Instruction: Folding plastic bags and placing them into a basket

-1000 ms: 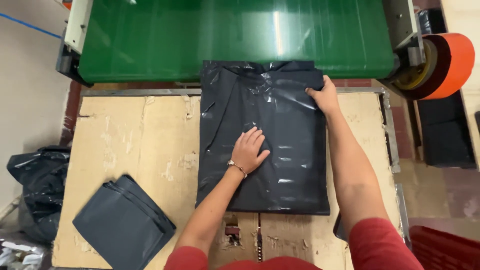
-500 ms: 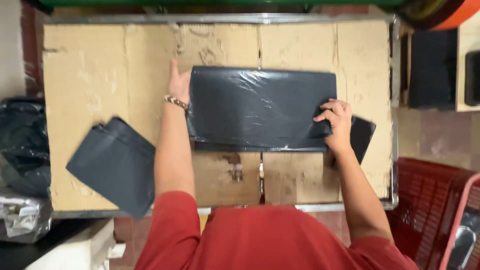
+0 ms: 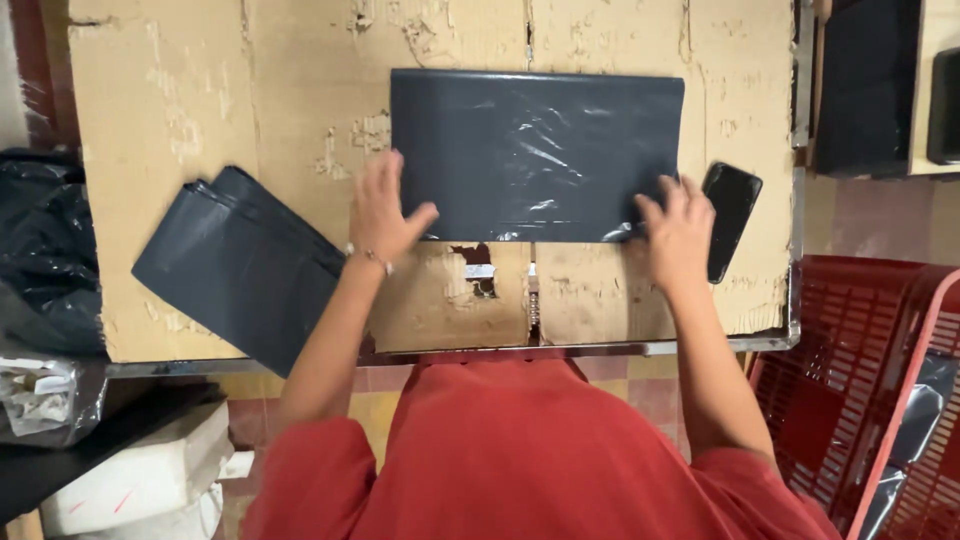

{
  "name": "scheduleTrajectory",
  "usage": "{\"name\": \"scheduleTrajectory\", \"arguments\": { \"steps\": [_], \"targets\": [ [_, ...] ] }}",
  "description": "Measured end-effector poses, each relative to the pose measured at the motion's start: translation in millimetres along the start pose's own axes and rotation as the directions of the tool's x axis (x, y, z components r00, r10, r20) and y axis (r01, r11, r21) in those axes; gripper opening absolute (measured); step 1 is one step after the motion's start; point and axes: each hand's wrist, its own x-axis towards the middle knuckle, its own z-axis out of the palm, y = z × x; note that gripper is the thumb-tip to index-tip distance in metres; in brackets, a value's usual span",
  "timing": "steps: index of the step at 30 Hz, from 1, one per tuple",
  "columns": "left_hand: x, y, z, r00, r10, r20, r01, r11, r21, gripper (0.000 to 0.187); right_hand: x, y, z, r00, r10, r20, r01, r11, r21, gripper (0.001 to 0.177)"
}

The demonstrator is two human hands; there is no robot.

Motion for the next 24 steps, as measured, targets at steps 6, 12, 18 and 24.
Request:
{"name": "scheduleTrajectory", "arguments": {
  "steps": [6,12,18,24],
  "targets": [
    [-33,-27,60,0.712,0.686,-0.153,-0.512,0.655,0.556,0.011,44,-140,-21,0.921,-0.358,-0.153,0.388,0.823,0.415,0.098],
    [-58,65,58,0.580,0.696,0.423,-0.771,0.636,0.009,0.022,-3,-163,18,0.920,-0.385,-0.077,0.372,0.789,0.490,0.084],
    [32,125,30,0.691,0.538,0.483,-0.303,0.822,-0.482,0.042,-70,-114,13,0.944,-0.329,-0.009,0.134,0.359,0.924,0.054],
    [117,36,140,0.765,0.151,0.626,0.374,0.687,-0.623,0.082,-90,-84,34,0.643,0.270,0.717,-0.476,-0.593,0.649,0.039]
  ]
}}
